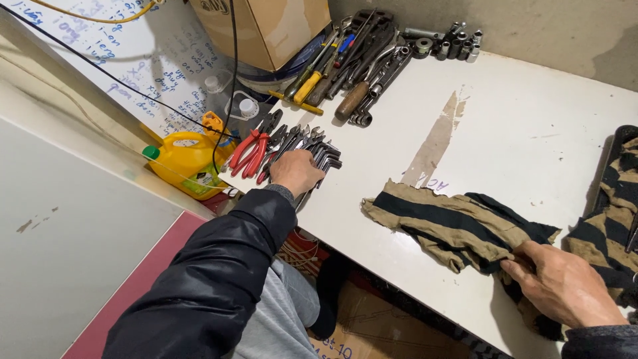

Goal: The person is meticulously cleaning a bicycle spoke using a cloth, rubbing it repeatedly to remove grime.

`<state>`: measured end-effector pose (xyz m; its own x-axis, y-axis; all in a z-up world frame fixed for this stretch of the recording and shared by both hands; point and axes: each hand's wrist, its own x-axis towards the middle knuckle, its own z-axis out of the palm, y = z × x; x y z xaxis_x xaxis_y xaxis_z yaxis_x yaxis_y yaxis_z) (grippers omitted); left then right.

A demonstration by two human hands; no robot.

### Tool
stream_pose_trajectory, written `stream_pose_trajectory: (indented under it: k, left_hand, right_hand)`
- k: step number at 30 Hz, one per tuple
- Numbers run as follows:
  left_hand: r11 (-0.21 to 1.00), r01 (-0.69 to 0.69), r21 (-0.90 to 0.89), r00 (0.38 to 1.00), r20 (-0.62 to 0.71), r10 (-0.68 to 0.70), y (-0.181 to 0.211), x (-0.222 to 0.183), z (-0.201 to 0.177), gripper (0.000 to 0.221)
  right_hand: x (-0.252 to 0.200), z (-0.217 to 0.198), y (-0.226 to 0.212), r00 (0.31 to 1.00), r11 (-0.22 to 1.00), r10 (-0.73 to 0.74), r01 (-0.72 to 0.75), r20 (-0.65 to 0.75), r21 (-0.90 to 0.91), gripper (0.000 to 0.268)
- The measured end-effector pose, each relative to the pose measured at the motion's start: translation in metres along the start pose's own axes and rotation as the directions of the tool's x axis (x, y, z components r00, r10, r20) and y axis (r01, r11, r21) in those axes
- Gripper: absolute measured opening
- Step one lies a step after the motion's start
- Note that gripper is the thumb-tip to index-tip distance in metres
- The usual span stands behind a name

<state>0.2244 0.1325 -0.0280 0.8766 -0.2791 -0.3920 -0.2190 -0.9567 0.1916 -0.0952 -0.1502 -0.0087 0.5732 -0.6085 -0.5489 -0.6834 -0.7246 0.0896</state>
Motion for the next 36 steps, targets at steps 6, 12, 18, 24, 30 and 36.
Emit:
stream_pose_trajectory:
  k: [6, 12, 18, 24, 30, 36]
  left_hand:
    - [1.000, 0.007, 0.016, 0.999, 0.039, -0.007, 0.002, -0.002, -0.004, 0.020]
    - [1.000, -0.004, 0.023, 1.000, 0.031, 0.004, 0.004, -0.003, -0.004, 0.027]
    - [0.923, -0.267, -0.279, 0.938, -0.296, 0.182, -0.001, 0.027, 0.026, 0.022]
    - [0.828, -0.452, -0.332, 0.879, -0.326, 0.349, 0.038, 0.023, 0.023, 0.024]
    - [0.365, -0.185, -0.912, 0.951, -0.073, 0.299, 0.102, -0.042, -0.007, 0.033]
    - [0.286, -0.097, -0.953, 0.956, -0.009, 0.295, 0.137, -0.032, 0.007, 0.024]
  right_hand:
    - [0.001, 0.003, 0.003, 1.000, 1.000, -0.017, 0.017, -0.022, 0.001, 0.039]
    - [-0.006, -0.007, -0.004, 1.000, 0.999, 0.002, -0.003, 0.019, 0.047, 0.041]
    - [-0.003, 0.006, 0.008, 0.993, 0.995, -0.094, 0.096, -0.072, 0.023, 0.040]
    - [-0.036, -0.007, 0.008, 0.935, 0.906, -0.129, 0.247, -0.331, 0.345, 0.050]
    - [0.005, 0.017, 0.083, 0.798, 0.868, 0.122, 0.203, -0.590, 0.454, 0.020]
    - [0.041, 0.060, 0.205, 0.401, 0.602, 0.675, 0.186, -0.619, 0.777, 0.010]
